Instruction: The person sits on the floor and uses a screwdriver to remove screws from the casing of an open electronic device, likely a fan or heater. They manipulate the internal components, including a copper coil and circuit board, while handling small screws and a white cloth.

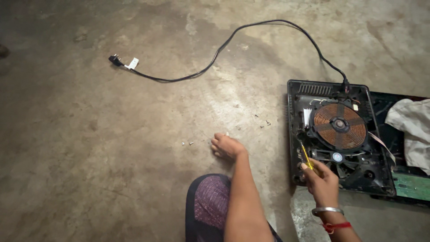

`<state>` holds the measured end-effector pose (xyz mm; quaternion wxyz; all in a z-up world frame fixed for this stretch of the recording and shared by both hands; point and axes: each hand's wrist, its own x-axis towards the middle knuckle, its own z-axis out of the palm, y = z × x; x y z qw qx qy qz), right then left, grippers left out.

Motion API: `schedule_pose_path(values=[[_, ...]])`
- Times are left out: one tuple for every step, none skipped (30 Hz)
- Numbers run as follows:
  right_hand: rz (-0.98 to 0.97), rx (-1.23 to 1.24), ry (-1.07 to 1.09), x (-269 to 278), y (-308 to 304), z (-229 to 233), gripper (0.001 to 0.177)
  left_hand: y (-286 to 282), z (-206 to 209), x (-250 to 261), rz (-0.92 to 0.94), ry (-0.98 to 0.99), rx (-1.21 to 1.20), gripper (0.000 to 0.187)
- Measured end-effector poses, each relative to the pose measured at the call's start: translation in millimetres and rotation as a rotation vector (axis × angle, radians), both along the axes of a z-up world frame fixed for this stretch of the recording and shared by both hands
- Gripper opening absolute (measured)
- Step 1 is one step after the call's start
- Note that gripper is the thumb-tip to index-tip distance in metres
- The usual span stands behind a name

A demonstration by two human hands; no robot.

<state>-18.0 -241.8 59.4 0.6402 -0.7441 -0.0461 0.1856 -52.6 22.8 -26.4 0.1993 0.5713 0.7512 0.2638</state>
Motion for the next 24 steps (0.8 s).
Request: schedule_pose_path(values=[[0.003, 0.009, -0.004, -0.3, -2.2, -1.4, 0.033, 5.6, -13.4, 5.7, 0.016, -0.147, 0.020, 0.011], [0.010, 0.016, -0.006, -0.6, -4.1, -2.9, 0.034, 13.6, -28.0, 11.1, 0.037, -0.293, 0.038, 0.012], [0.003, 0.008, 0.011, -0.2, -6.2, -3.5, 0.034, 22.5, -42.0, 16.1, 0.058, -0.439, 0.058, 0.012], [-0.003, 0.005, 0.028, 1.2, -5.4, -3.1, 0.035, 39.9, -51.7, 19.9, 0.073, -0.434, 0.096, 0.011], [-0.010, 0.002, 0.045, 1.3, -4.6, -2.2, 0.035, 60.2, -57.3, 20.9, 0.088, -0.428, 0.133, 0.011], [-0.012, 0.004, 0.057, 1.8, -4.8, -0.1, 0.035, 81.4, -58.8, 16.0, 0.019, -0.392, 0.185, 0.009], [-0.014, 0.005, 0.070, 2.3, -4.4, 2.6, 0.035, 103.3, -54.6, 5.2, -0.051, -0.354, 0.235, 0.008], [-0.013, 0.007, 0.083, 2.3, -3.0, 5.2, 0.035, 123.7, -47.6, -7.5, -0.142, -0.372, 0.185, 0.010], [-0.012, 0.000, 0.091, 1.1, -2.8, 8.1, 0.035, 143.4, -40.2, -26.6, -0.233, -0.389, 0.135, 0.014], [-0.010, -0.002, 0.097, 0.5, -1.4, 11.0, 0.035, 160.6, -30.6, -52.1, -0.371, -0.413, 0.205, 0.015], [-0.007, -0.004, 0.104, -1.0, 0.8, 12.5, 0.035, 174.6, -21.5, -78.8, -0.508, -0.434, 0.276, 0.018], [0.026, 0.006, 0.094, -1.6, 3.5, 12.7, 0.034, 186.0, -13.7, -104.5, -0.544, -0.455, 0.233, 0.013], [0.058, 0.016, 0.084, -0.6, 5.1, 12.7, 0.034, 193.8, -7.8, -129.6, -0.581, -0.475, 0.190, 0.008], [0.087, 0.026, 0.072, 0.9, 4.6, 12.5, 0.033, 196.7, -4.5, -154.5, -0.530, -0.485, 0.106, 0.004], [0.123, 0.026, 0.061, 3.7, 6.1, 12.6, 0.033, 195.8, -3.3, -177.9, -0.480, -0.495, 0.023, 0.010], [0.159, 0.026, 0.049, 7.3, 9.5, 14.5, 0.032, 192.0, -3.7, -197.5, -0.401, -0.555, -0.020, 0.011], [0.194, 0.026, 0.036, 9.3, 12.0, 17.4, 0.032, 186.9, -5.2, -215.7, -0.322, -0.614, -0.063, 0.012], [0.240, -0.028, 0.042, 10.4, 13.6, 21.2, 0.032, 181.3, -7.3, -231.4, -0.321, -0.685, -0.127, 0.009], [0.285, -0.081, 0.048, 13.4, 15.9, 27.0, 0.032, 175.7, -9.8, -245.1, -0.320, -0.756, -0.191, 0.007], [0.330, -0.135, 0.052, 16.9, 19.8, 33.4, 0.032, 173.2, -11.2, -255.7, -0.320, -0.827, -0.256, 0.005], [0.405, -0.166, 0.007, 22.2, 25.0, 40.9, 0.032, 172.5, -12.4, -262.4, -0.324, -0.869, -0.293, 0.004], [0.478, -0.201, -0.036, 27.6, 29.0, 49.0, 0.033, 170.4, -15.5, -267.2, -0.327, -0.910, -0.335, 0.005], [0.552, -0.237, -0.078, 30.0, 33.3, 54.9, 0.033, 171.2, -18.0, -271.8, -0.330, -0.950, -0.378, 0.007], [0.567, -0.250, -0.067, 31.3, 35.7, 60.2, 0.033, 173.3, -20.6, -273.9, -0.335, -0.967, -0.373, 0.006]])
